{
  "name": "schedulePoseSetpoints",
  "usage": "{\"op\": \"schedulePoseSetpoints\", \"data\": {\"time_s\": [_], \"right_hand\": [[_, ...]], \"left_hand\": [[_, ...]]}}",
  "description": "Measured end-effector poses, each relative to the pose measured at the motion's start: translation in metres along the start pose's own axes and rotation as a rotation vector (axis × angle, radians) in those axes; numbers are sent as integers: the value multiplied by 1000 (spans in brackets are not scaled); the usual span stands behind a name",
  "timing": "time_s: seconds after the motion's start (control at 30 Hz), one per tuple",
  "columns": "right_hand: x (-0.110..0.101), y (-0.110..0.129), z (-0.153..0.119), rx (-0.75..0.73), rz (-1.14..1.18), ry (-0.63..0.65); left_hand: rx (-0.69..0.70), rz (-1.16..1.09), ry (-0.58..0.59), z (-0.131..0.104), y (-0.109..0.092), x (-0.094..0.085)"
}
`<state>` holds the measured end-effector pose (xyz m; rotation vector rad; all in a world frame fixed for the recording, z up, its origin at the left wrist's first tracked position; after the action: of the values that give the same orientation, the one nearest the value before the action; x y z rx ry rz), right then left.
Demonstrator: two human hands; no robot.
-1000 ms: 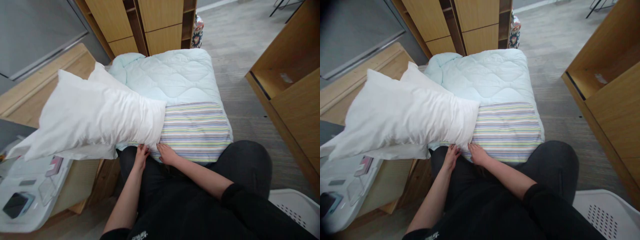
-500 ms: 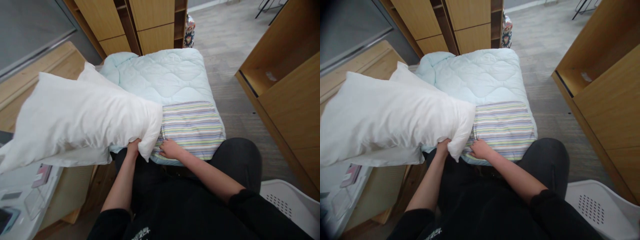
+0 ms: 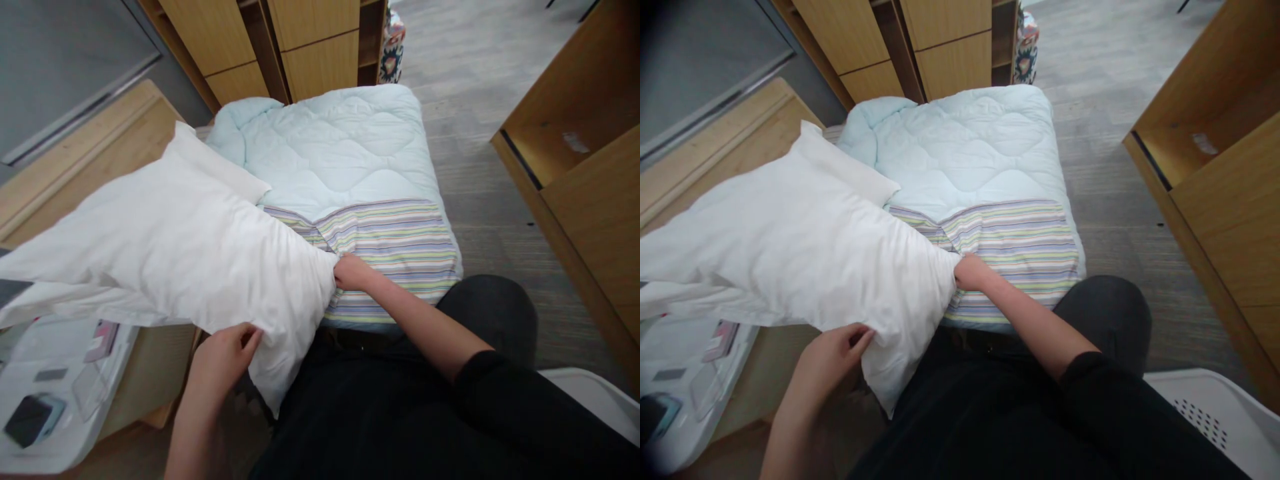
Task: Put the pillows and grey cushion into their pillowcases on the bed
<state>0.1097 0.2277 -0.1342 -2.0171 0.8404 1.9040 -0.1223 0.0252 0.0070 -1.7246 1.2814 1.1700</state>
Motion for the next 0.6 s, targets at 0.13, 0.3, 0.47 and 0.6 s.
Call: {"op": "schedulePoseSetpoints", "data": {"time_s": [0.13,0.3,0.47,0.6], "right_hand": [[9,58,-23,-55,30,3],[11,96,-59,-177,57,-9],[1,99,-70,-194,66,-97],[-14,100,-74,-216,65,-200]], "left_hand": [[417,34,-304,29,-97,-19],[643,266,-159,128,-165,42],[568,269,77,188,-203,67],[634,181,104,197,-236,59]]}}
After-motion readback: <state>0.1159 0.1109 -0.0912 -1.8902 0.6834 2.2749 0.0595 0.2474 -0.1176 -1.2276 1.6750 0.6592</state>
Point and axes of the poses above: each hand's wrist, its own z-axis towards the middle knuckle, its own x-axis out of the palm, y = z × x, the point moved 9 cm from there along z, towards the middle knuckle, and after that the axes turned 2 degrees about -y, right-handed, at the moved point
